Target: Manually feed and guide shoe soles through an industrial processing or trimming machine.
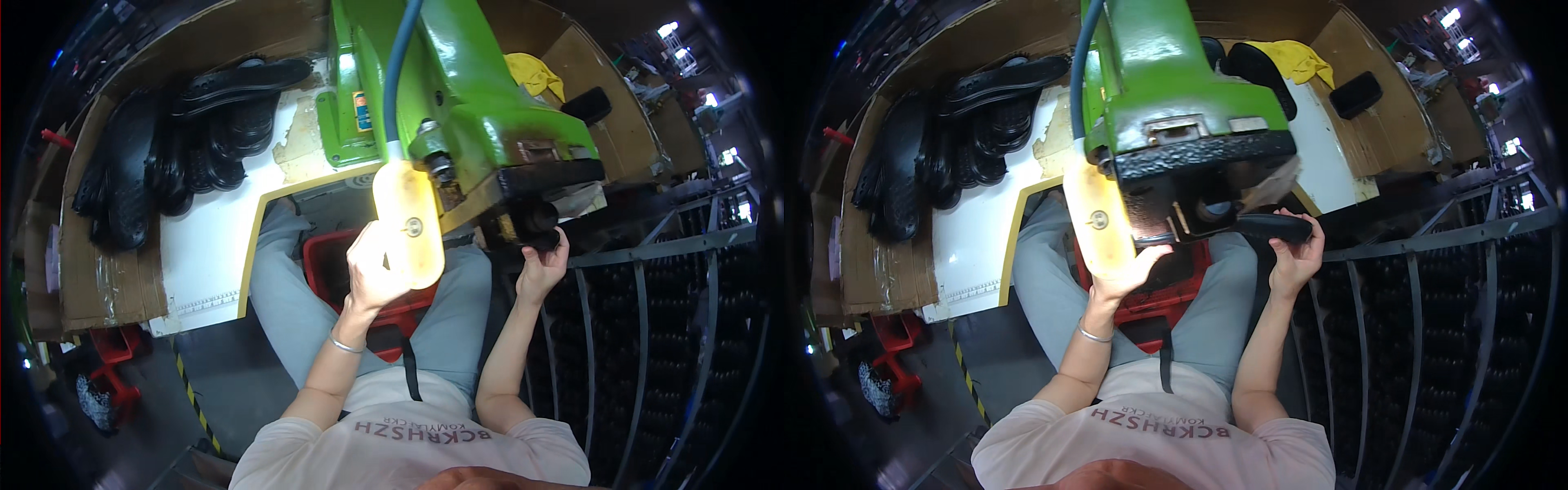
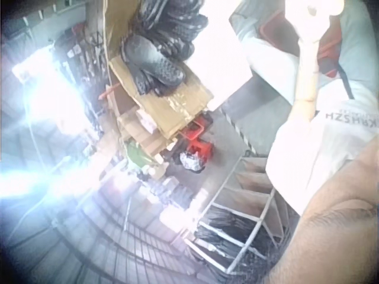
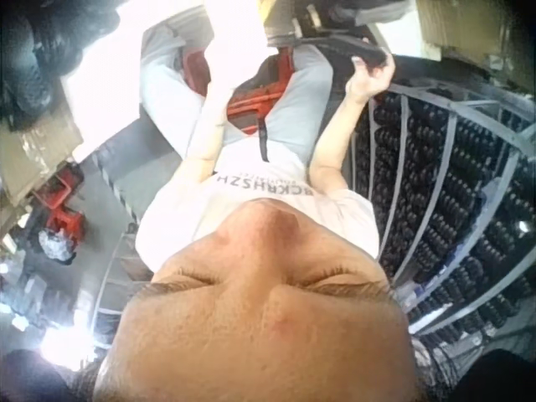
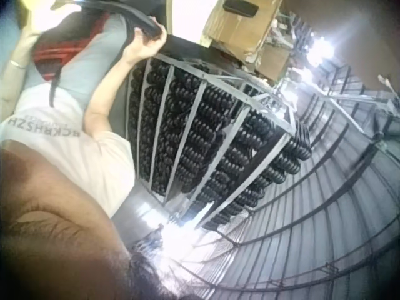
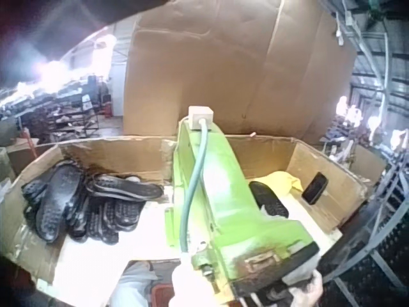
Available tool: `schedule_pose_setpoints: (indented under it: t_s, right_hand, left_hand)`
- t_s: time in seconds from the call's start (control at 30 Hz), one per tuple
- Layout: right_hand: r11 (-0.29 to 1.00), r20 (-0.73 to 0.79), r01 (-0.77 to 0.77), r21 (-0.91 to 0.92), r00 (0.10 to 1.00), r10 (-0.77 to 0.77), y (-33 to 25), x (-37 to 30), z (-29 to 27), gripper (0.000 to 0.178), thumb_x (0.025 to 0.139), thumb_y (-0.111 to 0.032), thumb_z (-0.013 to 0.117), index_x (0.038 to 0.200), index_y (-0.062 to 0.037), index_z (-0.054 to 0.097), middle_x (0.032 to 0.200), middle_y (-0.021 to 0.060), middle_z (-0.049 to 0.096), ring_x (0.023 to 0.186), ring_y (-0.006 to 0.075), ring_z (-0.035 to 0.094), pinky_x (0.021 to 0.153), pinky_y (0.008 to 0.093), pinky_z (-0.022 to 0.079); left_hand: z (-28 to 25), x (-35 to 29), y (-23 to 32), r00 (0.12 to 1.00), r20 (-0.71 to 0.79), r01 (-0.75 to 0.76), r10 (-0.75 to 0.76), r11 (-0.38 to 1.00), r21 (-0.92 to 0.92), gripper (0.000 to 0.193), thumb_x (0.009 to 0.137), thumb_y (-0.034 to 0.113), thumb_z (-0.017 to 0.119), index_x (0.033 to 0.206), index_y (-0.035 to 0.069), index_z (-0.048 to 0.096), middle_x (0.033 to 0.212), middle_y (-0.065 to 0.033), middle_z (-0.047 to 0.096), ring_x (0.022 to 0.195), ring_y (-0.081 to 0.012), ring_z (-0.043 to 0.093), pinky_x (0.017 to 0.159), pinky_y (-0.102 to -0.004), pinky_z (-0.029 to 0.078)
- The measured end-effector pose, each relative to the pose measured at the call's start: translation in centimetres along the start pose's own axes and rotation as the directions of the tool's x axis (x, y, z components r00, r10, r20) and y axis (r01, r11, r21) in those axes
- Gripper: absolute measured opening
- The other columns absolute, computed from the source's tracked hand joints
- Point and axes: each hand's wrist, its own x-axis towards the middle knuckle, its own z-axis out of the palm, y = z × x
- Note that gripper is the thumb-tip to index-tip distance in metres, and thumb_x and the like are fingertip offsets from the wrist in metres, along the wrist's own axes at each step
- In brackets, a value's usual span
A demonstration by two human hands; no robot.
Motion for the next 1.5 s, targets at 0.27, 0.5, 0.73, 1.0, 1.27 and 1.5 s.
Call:
schedule_pose_setpoints:
  t_s: [0.27, 0.5, 0.73, 1.0, 1.27, 1.5]
  right_hand:
    - [0.998, 0.114, 0.001, -0.066, 0.993, 0.007, -0.5, -0.8, 3.3, 0.066, 0.065, 0.003, 0.082, 0.120, 0.0024, 0.045, 0.105, 0.0161, 0.060, 0.099, 0.0218, 0.061, 0.087, 0.0338, 0.052]
    - [0.997, 0.254, -0.057, -0.053, 0.965, 0.068, -1.0, -4.3, 7.0, 0.064, 0.060, 0.000, 0.086, 0.113, 0.0010, 0.049, 0.107, 0.0130, 0.057, 0.097, 0.0196, 0.060, 0.084, 0.0320, 0.053]
    - [0.964, 0.398, 0.192, -0.185, 0.911, -0.105, -0.6, -5.1, 7.1, 0.060, 0.057, -0.010, 0.088, 0.104, -0.0009, 0.053, 0.104, 0.0139, 0.060, 0.097, 0.0237, 0.062, 0.084, 0.0334, 0.053]
    - [0.867, 0.440, 0.393, -0.306, 0.866, -0.237, -8.1, -0.6, 1.3, 0.051, 0.051, -0.008, 0.089, 0.091, -0.0004, 0.059, 0.089, 0.0116, 0.062, 0.088, 0.0271, 0.063, 0.086, 0.0425, 0.054]
    - [0.414, 0.414, 0.800, -0.434, 0.585, -0.698, -9.7, 12.1, 0.9, 0.030, 0.066, 0.007, 0.072, 0.091, -0.0034, 0.059, 0.088, 0.0124, 0.061, 0.086, 0.0298, 0.061, 0.093, 0.0500, 0.049]
    - [0.495, 0.618, 0.620, -0.609, 0.762, -0.194, 3.8, 21.8, 0.8, 0.032, 0.066, 0.000, 0.073, 0.096, -0.0030, 0.065, 0.098, 0.0104, 0.064, 0.101, 0.0297, 0.056, 0.090, 0.0363, 0.046]
  left_hand:
    - [-3.7, -1.2, -1.5, 0.997, -0.058, 0.055, -0.052, 0.998, 0.038, 0.025, 0.061, 0.003, 0.080, 0.077, -0.001, 0.061, 0.071, -0.0107, 0.059, 0.062, -0.0211, 0.060, 0.059, -0.0294, 0.049]
    - [-10.1, -2.5, -1.9, 0.954, 0.094, 0.271, -0.286, 0.952, 0.143, 0.027, 0.062, 0.005, 0.080, 0.082, 0.000, 0.063, 0.076, -0.0114, 0.062, 0.070, -0.0211, 0.063, 0.069, -0.0318, 0.051]
    - [-7.3, -3.1, -0.7, 0.989, 0.114, 0.067, -0.093, 0.974, 0.217, 0.005, 0.073, -0.001, 0.068, 0.076, 0.001, 0.065, 0.072, -0.0115, 0.064, 0.070, -0.0257, 0.061, 0.074, -0.0368, 0.050]
    - [-2.0, -7.0, -9.3, 0.991, -0.018, 0.134, -0.133, 0.962, 0.236, 0.011, 0.088, 0.003, 0.058, 0.079, -0.002, 0.056, 0.071, -0.0101, 0.058, 0.064, -0.0208, 0.056, 0.064, -0.0308, 0.047]
    - [1.5, -16.9, -21.2, 0.914, 0.151, 0.294, -0.377, 0.870, 0.395, 0.031, 0.086, 0.017, 0.065, 0.062, 0.001, 0.053, 0.056, -0.0119, 0.050, 0.049, -0.0276, 0.048, 0.051, -0.0402, 0.040]
    - [2.3, -18.3, -21.4, 0.934, 0.106, 0.260, -0.340, 0.853, 0.452, 0.029, 0.083, 0.017, 0.067, 0.061, 0.003, 0.055, 0.054, -0.0113, 0.052, 0.046, -0.0266, 0.051, 0.048, -0.0381, 0.042]
